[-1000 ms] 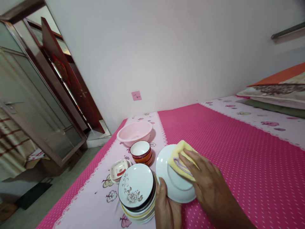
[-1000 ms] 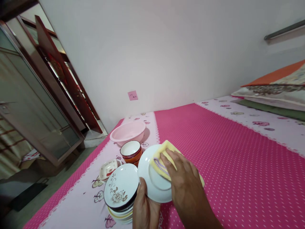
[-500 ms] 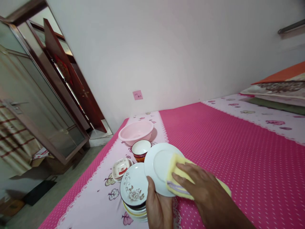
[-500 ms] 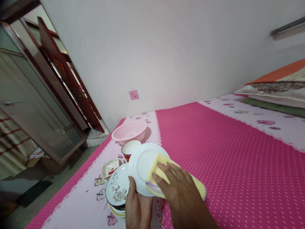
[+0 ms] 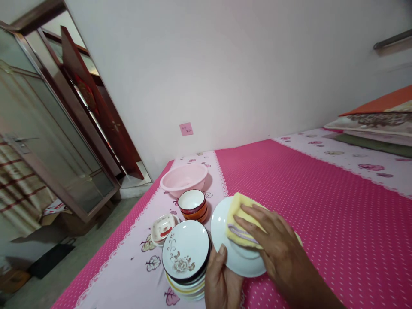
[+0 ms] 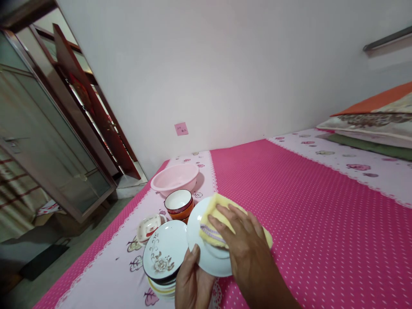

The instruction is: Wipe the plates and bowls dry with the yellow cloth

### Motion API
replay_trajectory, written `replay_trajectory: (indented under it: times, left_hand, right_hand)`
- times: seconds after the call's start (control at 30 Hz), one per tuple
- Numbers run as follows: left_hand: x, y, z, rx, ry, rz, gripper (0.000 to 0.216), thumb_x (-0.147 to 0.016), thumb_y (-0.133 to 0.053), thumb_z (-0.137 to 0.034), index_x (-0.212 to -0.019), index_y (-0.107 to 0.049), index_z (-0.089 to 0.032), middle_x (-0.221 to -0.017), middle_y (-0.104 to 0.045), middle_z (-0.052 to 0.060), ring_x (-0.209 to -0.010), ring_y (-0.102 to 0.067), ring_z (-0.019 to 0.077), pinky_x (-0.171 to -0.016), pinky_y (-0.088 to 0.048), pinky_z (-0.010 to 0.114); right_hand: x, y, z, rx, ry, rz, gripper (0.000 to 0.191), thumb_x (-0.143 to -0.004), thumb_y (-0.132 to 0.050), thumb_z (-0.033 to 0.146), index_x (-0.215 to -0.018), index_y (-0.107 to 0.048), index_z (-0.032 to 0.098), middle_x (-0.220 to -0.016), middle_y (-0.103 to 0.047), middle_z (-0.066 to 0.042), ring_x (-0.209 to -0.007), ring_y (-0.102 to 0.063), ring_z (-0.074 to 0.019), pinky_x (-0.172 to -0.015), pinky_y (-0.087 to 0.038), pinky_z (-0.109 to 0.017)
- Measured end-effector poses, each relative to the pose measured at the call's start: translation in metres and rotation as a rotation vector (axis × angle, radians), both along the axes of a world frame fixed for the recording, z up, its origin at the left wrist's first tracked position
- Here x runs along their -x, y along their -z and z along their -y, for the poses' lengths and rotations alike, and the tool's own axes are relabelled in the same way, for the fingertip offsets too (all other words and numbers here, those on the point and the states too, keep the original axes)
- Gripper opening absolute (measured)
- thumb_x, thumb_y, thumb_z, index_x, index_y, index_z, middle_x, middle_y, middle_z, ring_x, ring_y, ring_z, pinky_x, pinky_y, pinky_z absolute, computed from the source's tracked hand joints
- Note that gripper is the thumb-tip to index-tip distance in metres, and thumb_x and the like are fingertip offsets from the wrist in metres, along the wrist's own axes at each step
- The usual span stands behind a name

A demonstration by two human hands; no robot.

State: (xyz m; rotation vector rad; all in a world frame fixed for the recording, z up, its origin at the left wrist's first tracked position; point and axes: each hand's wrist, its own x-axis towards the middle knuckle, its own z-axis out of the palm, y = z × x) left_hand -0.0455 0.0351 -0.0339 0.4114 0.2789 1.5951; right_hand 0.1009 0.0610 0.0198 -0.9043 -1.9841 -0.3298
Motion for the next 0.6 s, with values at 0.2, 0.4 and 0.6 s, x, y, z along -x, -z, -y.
replay_trajectory:
  times: [0.2, 0.4, 0.6]
  left_hand:
    - [0.001, -0.004, -0.001, 0.028, -0.049, 0.063, 0.051, -0.096, -0.056, -0.020, -0.145, -0.060, -0.031, -0.142, -0.067, 0.009, -0.140, -0.055, 0.0297, -0.123, -0.031, 0.053]
    - [0.006, -0.005, 0.000, 0.045, -0.086, 0.047, 0.054, -0.094, -0.057, -0.023, -0.148, -0.057, -0.030, -0.142, -0.068, 0.010, -0.138, -0.056, 0.0312, -0.123, -0.030, 0.054]
    - [0.000, 0.000, 0.006, 0.082, -0.152, -0.195, 0.068, -0.085, -0.058, -0.022, -0.153, -0.051, -0.026, -0.146, -0.063, 0.014, -0.141, -0.052, 0.0374, -0.119, -0.037, 0.058]
  right_hand:
    - [-0.015, 0.013, -0.005, 0.172, 0.037, -0.057, 0.044, -0.101, -0.038, 0.018, -0.130, -0.070, 0.028, -0.147, -0.063, -0.011, -0.135, -0.057, -0.0310, -0.100, -0.056, -0.057]
    - [-0.031, 0.017, -0.001, 0.262, -0.131, -0.133, 0.045, -0.099, -0.043, 0.017, -0.133, -0.068, 0.032, -0.140, -0.067, -0.006, -0.133, -0.061, -0.0258, -0.108, -0.055, -0.052]
    - [-0.016, -0.016, 0.012, 0.029, -0.136, -0.175, 0.050, -0.095, -0.041, 0.010, -0.132, -0.064, 0.034, -0.137, -0.069, -0.002, -0.131, -0.062, -0.0227, -0.105, -0.058, -0.045]
